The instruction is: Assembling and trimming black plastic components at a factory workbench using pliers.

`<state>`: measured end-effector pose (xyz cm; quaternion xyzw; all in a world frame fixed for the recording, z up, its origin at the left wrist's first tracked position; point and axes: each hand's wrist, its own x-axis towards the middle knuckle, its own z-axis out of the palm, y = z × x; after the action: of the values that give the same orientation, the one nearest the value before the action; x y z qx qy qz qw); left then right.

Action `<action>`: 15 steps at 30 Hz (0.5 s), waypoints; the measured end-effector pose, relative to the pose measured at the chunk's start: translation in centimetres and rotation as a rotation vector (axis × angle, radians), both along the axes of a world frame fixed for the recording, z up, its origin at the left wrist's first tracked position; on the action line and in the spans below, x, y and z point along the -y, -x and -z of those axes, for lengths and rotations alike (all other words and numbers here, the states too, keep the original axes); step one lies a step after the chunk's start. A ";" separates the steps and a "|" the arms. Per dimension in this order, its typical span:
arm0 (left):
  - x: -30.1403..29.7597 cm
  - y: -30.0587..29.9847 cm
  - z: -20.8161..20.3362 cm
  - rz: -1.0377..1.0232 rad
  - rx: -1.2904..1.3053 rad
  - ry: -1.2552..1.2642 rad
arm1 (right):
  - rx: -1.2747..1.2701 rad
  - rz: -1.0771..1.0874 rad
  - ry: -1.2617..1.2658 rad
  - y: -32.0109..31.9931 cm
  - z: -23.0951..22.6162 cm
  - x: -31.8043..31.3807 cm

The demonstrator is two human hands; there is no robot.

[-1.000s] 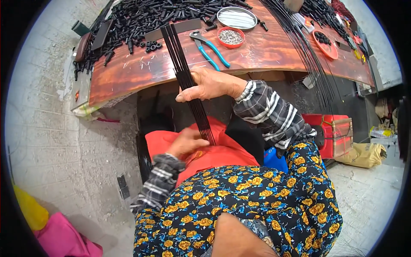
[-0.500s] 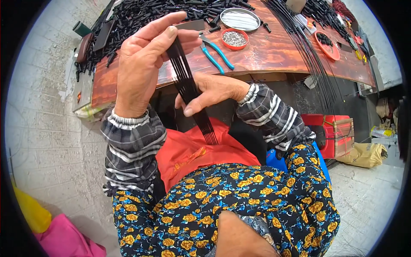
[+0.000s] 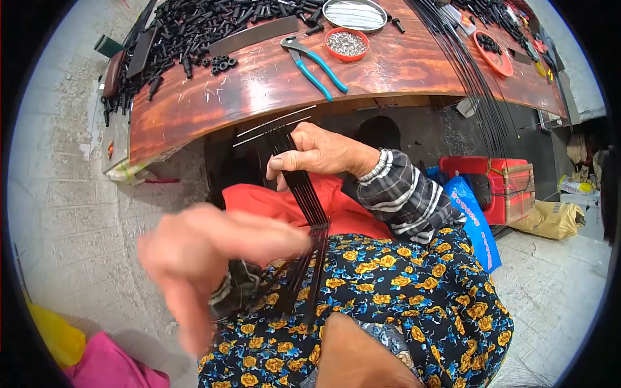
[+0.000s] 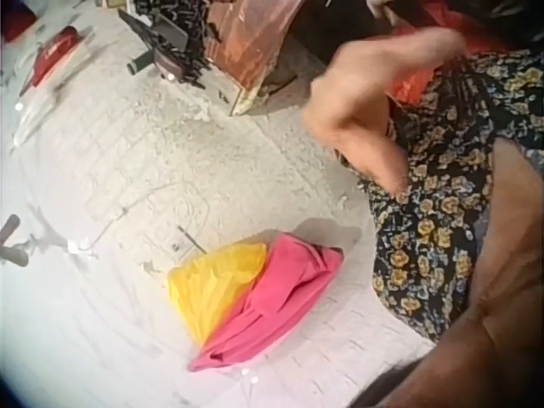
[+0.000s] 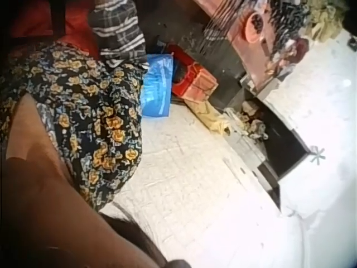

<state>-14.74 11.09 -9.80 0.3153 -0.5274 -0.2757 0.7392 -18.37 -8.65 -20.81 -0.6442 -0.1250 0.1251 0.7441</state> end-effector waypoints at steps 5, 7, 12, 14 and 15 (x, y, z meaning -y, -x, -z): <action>-0.1 -1.1 7.3 -0.594 -0.357 -0.649 | -0.015 0.093 -0.038 0.5 1.0 0.1; 1.3 -1.3 9.2 -0.622 -0.441 -0.643 | -0.032 0.099 -0.072 0.6 0.7 0.1; 3.9 -1.9 9.1 -0.556 -0.502 -0.607 | -0.015 0.111 -0.010 0.8 0.2 -0.2; 4.4 -1.9 9.4 -0.482 -0.587 -0.584 | 0.013 0.122 0.035 0.9 0.1 -0.1; 4.5 -2.0 9.8 -0.482 -0.586 -0.588 | -0.003 0.128 0.029 1.0 0.1 0.0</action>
<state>-12.74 6.60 -19.60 0.5333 -0.1086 -0.3114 0.7790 -19.39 -8.61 -20.94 -0.6615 -0.0808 0.0802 0.7413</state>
